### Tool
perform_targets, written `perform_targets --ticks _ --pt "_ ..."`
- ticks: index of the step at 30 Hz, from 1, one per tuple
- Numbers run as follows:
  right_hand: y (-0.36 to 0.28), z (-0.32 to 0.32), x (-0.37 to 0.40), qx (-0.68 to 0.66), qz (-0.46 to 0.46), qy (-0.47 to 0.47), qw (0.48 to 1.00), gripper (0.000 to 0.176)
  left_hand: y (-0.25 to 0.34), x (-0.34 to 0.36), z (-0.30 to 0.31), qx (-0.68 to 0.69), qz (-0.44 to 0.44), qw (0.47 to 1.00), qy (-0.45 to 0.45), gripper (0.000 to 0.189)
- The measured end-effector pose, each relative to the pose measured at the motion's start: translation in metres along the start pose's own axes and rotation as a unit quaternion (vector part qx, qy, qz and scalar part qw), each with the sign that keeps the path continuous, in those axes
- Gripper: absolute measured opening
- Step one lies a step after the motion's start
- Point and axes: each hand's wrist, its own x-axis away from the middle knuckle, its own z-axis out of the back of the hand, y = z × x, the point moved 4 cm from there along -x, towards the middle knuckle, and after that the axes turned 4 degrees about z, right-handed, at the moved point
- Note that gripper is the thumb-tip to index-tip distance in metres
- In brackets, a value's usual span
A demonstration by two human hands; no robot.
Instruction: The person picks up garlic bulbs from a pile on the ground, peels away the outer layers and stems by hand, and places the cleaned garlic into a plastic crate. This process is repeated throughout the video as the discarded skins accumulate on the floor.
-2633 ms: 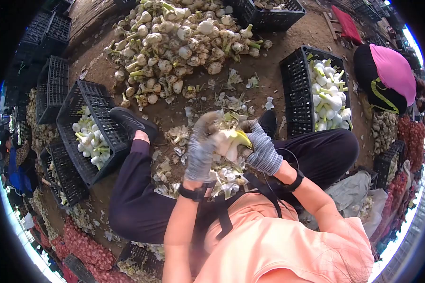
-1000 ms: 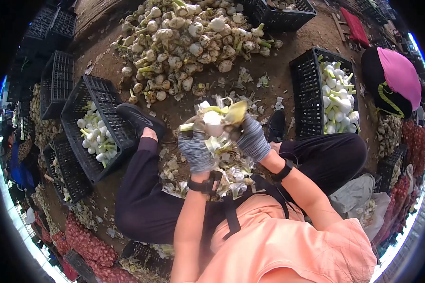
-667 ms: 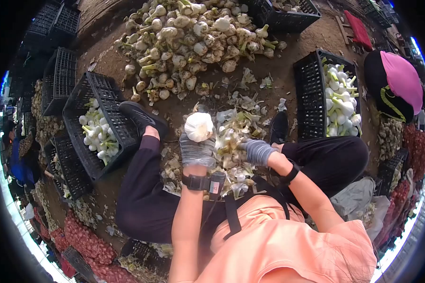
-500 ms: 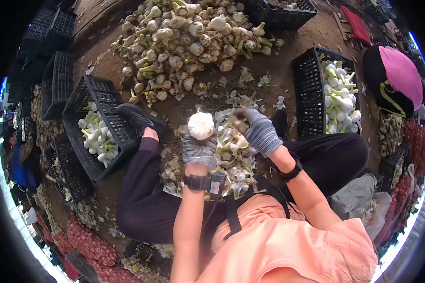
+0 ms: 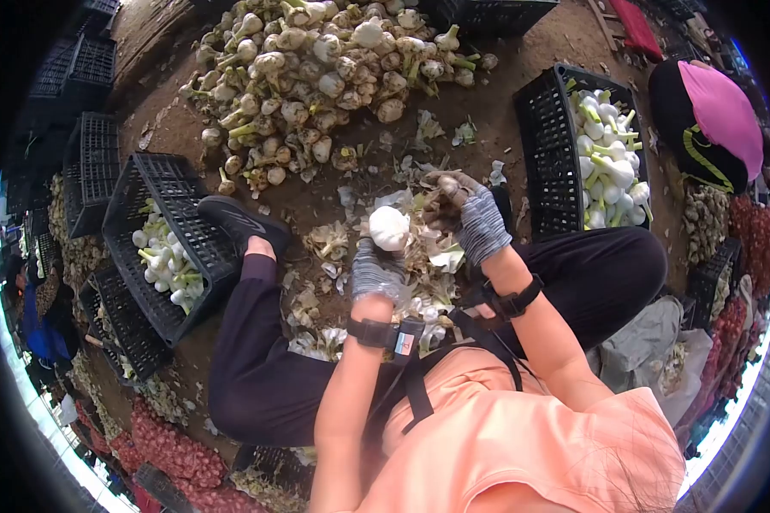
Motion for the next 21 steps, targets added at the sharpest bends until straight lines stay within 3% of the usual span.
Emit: perform_targets --ticks 1,2,4,5,6,8,9,10,12,13,14,16,18,19,21 --pt "0.002 0.008 -0.004 0.094 0.015 -0.006 0.995 0.042 -0.001 0.000 -0.002 0.001 0.000 1.000 0.000 0.037" --pt "0.007 0.014 -0.004 0.094 0.015 -0.006 0.995 0.042 -0.004 -0.001 -0.004 0.005 0.011 1.000 0.010 0.032" --pt "0.021 0.018 -0.002 0.083 -0.012 -0.099 0.991 0.049 -0.011 0.005 -0.019 0.011 0.035 0.999 0.029 0.025" --pt "0.031 0.023 -0.007 0.103 -0.016 -0.125 0.987 0.053 -0.018 0.014 -0.034 -0.065 0.031 0.997 -0.035 0.025" --pt "0.027 0.019 -0.010 0.246 0.059 -0.146 0.957 0.051 -0.028 0.011 -0.042 -0.085 0.040 0.995 -0.037 0.030" --pt "0.008 0.035 -0.012 0.199 0.004 -0.065 0.978 0.049 -0.033 0.010 -0.052 -0.251 0.034 0.967 -0.020 0.036" --pt "0.003 0.058 -0.024 0.196 0.034 -0.026 0.980 0.038 -0.037 0.005 -0.060 -0.209 0.004 0.978 -0.027 0.041" --pt "-0.004 0.072 -0.031 -0.094 -0.004 -0.026 0.995 0.026 -0.032 0.010 -0.074 -0.241 -0.011 0.969 -0.044 0.041" --pt "-0.041 0.123 -0.031 -0.269 0.064 0.125 0.953 0.040 -0.019 -0.027 -0.068 -0.412 -0.201 0.888 -0.042 0.041" --pt "-0.062 0.133 -0.027 -0.379 0.103 0.088 0.915 0.047 -0.010 -0.038 -0.069 -0.480 -0.255 0.839 -0.030 0.040" --pt "-0.080 0.148 -0.019 -0.361 0.206 0.135 0.899 0.055 0.000 -0.049 -0.070 -0.543 -0.307 0.782 -0.018 0.039" --pt "-0.098 0.181 -0.015 -0.487 0.214 -0.009 0.847 0.061 0.011 -0.085 -0.069 -0.537 -0.321 0.780 -0.014 0.046" --pt "-0.104 0.178 -0.014 -0.497 0.255 -0.069 0.827 0.051 0.022 -0.118 -0.084 -0.670 -0.422 0.609 0.037 0.059" --pt "-0.102 0.176 -0.018 -0.497 0.255 -0.070 0.826 0.051 0.022 -0.132 -0.094 -0.678 -0.425 0.598 0.037 0.069" --pt "-0.093 0.159 -0.033 -0.394 0.230 -0.098 0.884 0.031 0.022 -0.166 -0.118 -0.691 -0.402 0.598 0.052 0.070"
